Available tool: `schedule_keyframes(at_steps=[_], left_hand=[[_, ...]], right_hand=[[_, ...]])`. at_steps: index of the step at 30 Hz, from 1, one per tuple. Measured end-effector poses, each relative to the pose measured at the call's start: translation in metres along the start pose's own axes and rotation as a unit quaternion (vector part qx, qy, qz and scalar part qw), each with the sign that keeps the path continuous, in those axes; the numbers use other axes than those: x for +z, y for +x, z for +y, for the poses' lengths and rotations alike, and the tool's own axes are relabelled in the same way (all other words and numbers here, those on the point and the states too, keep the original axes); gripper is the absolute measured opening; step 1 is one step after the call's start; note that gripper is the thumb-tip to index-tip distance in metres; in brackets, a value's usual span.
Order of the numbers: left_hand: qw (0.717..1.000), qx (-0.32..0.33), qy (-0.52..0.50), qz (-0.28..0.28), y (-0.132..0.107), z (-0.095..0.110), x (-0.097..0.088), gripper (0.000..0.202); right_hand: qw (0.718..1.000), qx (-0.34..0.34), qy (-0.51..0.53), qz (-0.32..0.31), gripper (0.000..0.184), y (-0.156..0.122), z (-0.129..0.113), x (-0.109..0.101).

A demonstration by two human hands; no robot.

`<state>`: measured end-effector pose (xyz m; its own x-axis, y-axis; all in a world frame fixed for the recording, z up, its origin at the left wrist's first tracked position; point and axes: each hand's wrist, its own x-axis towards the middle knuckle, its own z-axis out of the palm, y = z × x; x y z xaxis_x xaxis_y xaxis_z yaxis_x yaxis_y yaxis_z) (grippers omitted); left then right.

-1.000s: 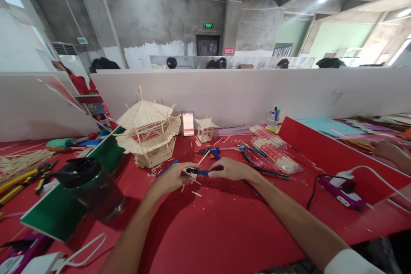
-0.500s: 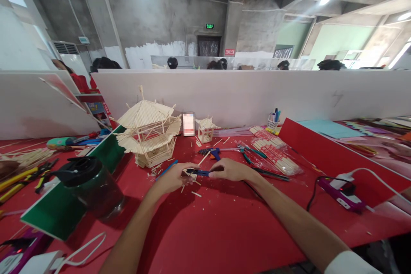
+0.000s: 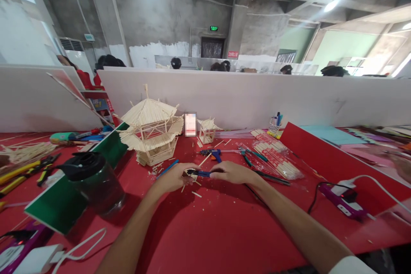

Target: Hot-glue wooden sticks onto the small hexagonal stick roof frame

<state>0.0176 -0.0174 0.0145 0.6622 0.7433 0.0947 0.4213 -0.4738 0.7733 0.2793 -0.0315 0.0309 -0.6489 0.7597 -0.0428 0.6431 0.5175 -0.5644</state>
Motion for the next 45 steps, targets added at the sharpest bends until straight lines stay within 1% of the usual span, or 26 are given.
schedule_keyframes(at_steps=[4, 8, 12, 16, 19, 21, 25, 28, 32, 37, 40, 45], left_hand=[[1.000, -0.015, -0.007, -0.012, 0.000, 0.000, 0.000, 0.047], [0.999, -0.034, -0.025, 0.003, -0.001, 0.001, -0.001, 0.049], [0.998, -0.046, -0.035, 0.000, -0.002, 0.003, -0.002, 0.050], [0.999, -0.037, -0.030, 0.008, -0.002, 0.003, -0.003, 0.050], [0.999, -0.026, -0.013, 0.019, -0.002, -0.002, -0.003, 0.050], [1.000, -0.014, -0.002, 0.021, -0.001, -0.007, -0.004, 0.052], [0.999, 0.009, 0.036, 0.030, -0.001, -0.013, -0.010, 0.056], [0.998, 0.003, 0.061, 0.029, -0.002, -0.011, -0.015, 0.053], [0.998, -0.004, 0.060, 0.031, -0.002, -0.012, -0.019, 0.051], [0.997, 0.001, 0.069, 0.041, -0.001, -0.024, -0.020, 0.054], [0.996, -0.006, 0.075, 0.047, 0.000, -0.031, -0.022, 0.055], [0.997, -0.011, 0.065, 0.041, -0.002, -0.034, -0.025, 0.055]], right_hand=[[0.997, -0.001, -0.072, 0.003, 0.043, -0.004, -0.006, 0.002], [0.992, 0.001, -0.120, 0.023, 0.043, -0.002, -0.007, 0.009], [0.986, -0.007, -0.166, 0.024, 0.045, 0.004, -0.008, 0.015], [0.975, 0.005, -0.219, 0.024, 0.046, 0.009, -0.011, 0.017], [0.964, 0.015, -0.263, 0.020, 0.047, 0.013, -0.014, 0.016], [0.959, 0.010, -0.284, 0.015, 0.050, 0.017, -0.015, 0.014], [0.951, 0.002, -0.310, 0.002, 0.054, 0.027, -0.018, 0.009], [0.943, -0.002, -0.333, -0.008, 0.055, 0.033, -0.021, 0.007], [0.939, -0.017, -0.343, -0.013, 0.052, 0.041, -0.022, 0.008], [0.938, -0.013, -0.345, -0.032, 0.052, 0.051, -0.020, 0.008], [0.938, -0.016, -0.345, -0.030, 0.052, 0.056, -0.021, 0.007], [0.937, -0.013, -0.348, -0.036, 0.053, 0.061, -0.023, 0.007]])
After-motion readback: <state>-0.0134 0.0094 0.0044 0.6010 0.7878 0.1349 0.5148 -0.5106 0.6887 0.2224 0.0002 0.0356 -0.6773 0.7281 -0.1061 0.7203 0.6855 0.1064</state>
